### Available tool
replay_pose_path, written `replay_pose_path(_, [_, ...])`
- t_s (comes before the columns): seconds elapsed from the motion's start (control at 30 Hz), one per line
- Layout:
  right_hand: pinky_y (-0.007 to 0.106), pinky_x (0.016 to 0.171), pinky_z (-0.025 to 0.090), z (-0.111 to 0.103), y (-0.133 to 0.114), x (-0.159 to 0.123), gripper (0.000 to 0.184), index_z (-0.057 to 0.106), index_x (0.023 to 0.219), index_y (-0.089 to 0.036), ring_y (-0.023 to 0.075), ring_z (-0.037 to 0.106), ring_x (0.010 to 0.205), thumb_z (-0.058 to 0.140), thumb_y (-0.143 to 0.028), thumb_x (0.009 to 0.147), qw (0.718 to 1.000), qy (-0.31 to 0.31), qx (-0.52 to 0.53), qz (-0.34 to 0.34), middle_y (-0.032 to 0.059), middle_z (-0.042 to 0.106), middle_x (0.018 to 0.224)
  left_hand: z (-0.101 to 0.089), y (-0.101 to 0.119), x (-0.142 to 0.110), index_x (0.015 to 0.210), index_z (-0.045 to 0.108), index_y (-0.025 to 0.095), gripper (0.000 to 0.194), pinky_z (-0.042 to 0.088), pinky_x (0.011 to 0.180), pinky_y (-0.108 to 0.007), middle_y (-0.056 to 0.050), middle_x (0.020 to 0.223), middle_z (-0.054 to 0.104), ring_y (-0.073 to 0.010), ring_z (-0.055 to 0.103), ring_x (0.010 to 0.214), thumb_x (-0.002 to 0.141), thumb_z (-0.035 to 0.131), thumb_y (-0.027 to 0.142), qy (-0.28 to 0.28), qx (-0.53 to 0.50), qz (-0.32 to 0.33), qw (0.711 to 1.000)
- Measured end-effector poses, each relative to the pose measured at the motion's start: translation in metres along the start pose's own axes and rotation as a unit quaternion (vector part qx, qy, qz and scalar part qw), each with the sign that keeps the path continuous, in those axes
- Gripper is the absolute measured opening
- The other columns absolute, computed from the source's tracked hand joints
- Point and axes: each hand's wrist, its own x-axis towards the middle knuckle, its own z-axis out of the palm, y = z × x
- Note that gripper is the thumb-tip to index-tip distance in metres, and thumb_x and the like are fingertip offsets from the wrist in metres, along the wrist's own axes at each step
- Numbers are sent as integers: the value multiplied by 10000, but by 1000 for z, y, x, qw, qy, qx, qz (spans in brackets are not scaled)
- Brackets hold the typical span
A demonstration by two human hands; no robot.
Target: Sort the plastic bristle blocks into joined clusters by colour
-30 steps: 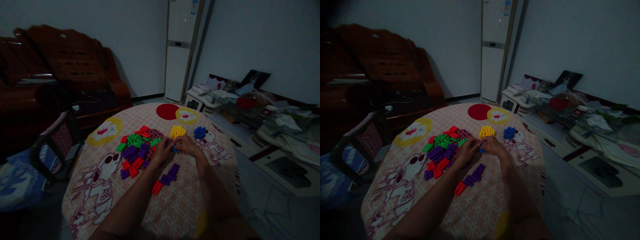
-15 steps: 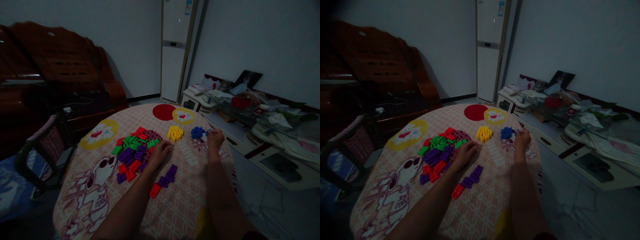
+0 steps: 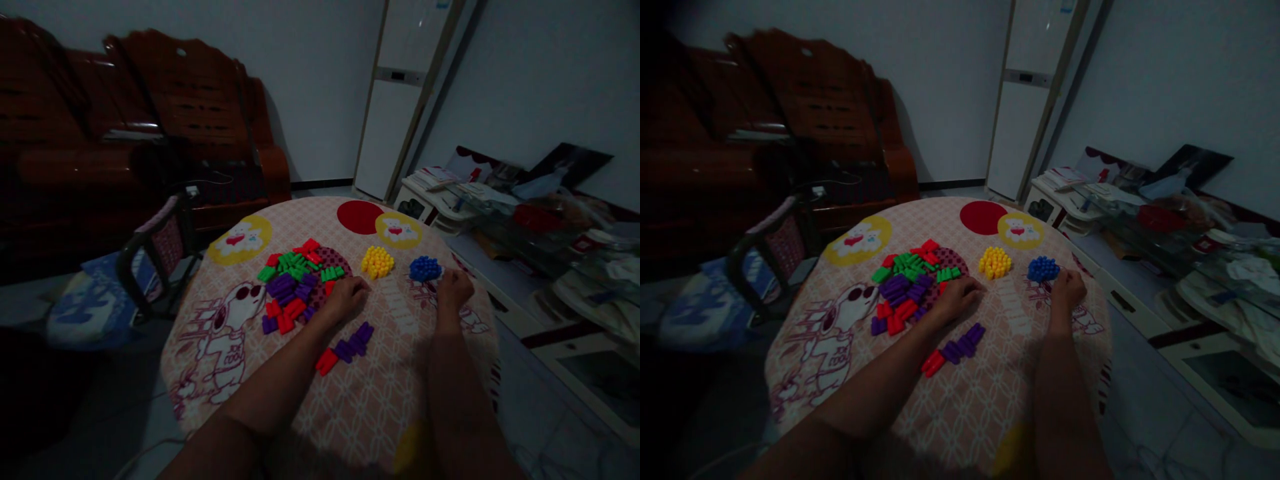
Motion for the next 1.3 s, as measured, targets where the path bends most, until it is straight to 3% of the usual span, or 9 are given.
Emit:
replay_pose_path(0.17, [324, 681, 445, -9, -27, -26, 270, 628, 763, -207, 235, 616, 738, 452, -399, 834, 997, 29, 57, -54, 102, 692, 752, -1, 7, -3, 1044, 754, 143, 244, 545, 892, -310, -103, 1065, 784, -215, 721, 974, 858, 596, 150, -26, 54, 1, 998])
replay_pose_path(0.33, [294, 645, 453, -13, -73, -76, 331, 642, 759, -197, 184, 587, 628, 491, -474, 856, 973, -133, 151, -113, 42, 659, 667, -13, 19, 0, 1062, 752, 142, 261, 538, 902, -306, -105, 1085, 779, -216, 715, 999, 874, 573, 127, -26, 92, 23, 995])
replay_pose_path(0.43, [283, 619, 462, -14, -87, -101, 340, 644, 751, -195, 176, 595, 624, 512, -489, 861, 947, -222, 199, -121, 31, 662, 671, -48, 21, 1, 1084, 742, 153, 260, 524, 905, -313, -105, 1090, 774, -223, 704, 1009, 905, 553, 157, 45, 145, 7, 988])
replay_pose_path(0.6, [280, 583, 470, -12, -83, -117, 310, 620, 700, -207, 178, 603, 612, 532, -468, 840, 943, -254, 197, -81, 22, 658, 639, -142, -10, -22, 1050, 735, 172, 221, 510, 812, -316, -110, 1015, 774, -239, 700, 907, 888, 622, 273, 183, 246, -139, 942])
replay_pose_path(0.73, [292, 533, 478, -13, -81, -116, 314, 616, 689, -214, 187, 605, 559, 545, -494, 813, 938, -277, 209, -8, 32, 665, 629, -183, -46, -49, 831, 730, 208, 196, 440, 607, -255, -45, 776, 747, -194, 653, 679, 706, 800, 342, 105, 233, -204, 945])
replay_pose_path(0.9, [281, 478, 462, -21, -88, -116, 381, 622, 674, -214, 178, 583, 514, 573, -583, 755, 929, -281, 234, 54, 27, 653, 595, -162, -51, -48, 746, 720, 216, 133, 413, 575, -240, 11, 642, 685, -166, 611, 620, 661, 776, 302, 68, 162, -151, 973])
replay_pose_path(1.03, [261, 470, 452, -21, -89, -116, 377, 635, 698, -205, 166, 588, 518, 569, -572, 749, 922, -286, 253, 60, 15, 655, 607, -140, -39, -37, 756, 718, 199, 89, 432, 634, -267, -5, 688, 685, -183, 624, 672, 698, 723, 266, 83, 155, -147, 973])
replay_pose_path(1.17, [257, 482, 456, -17, -83, -115, 362, 635, 707, -197, 159, 598, 516, 567, -548, 764, 923, -291, 246, 52, 8, 656, 612, -136, -35, -34, 802, 709, 194, 100, 454, 701, -285, -23, 758, 705, -198, 634, 749, 748, 662, 264, 122, 157, -126, 972])
replay_pose_path(1.3, [258, 477, 458, -16, -82, -115, 353, 635, 698, -196, 150, 584, 485, 576, -537, 767, 922, -293, 249, 53, -1, 652, 601, -126, -28, -32, 870, 703, 174, 178, 479, 696, -286, -32, 793, 717, -195, 643, 753, 786, 626, 312, 146, 71, -94, 982])
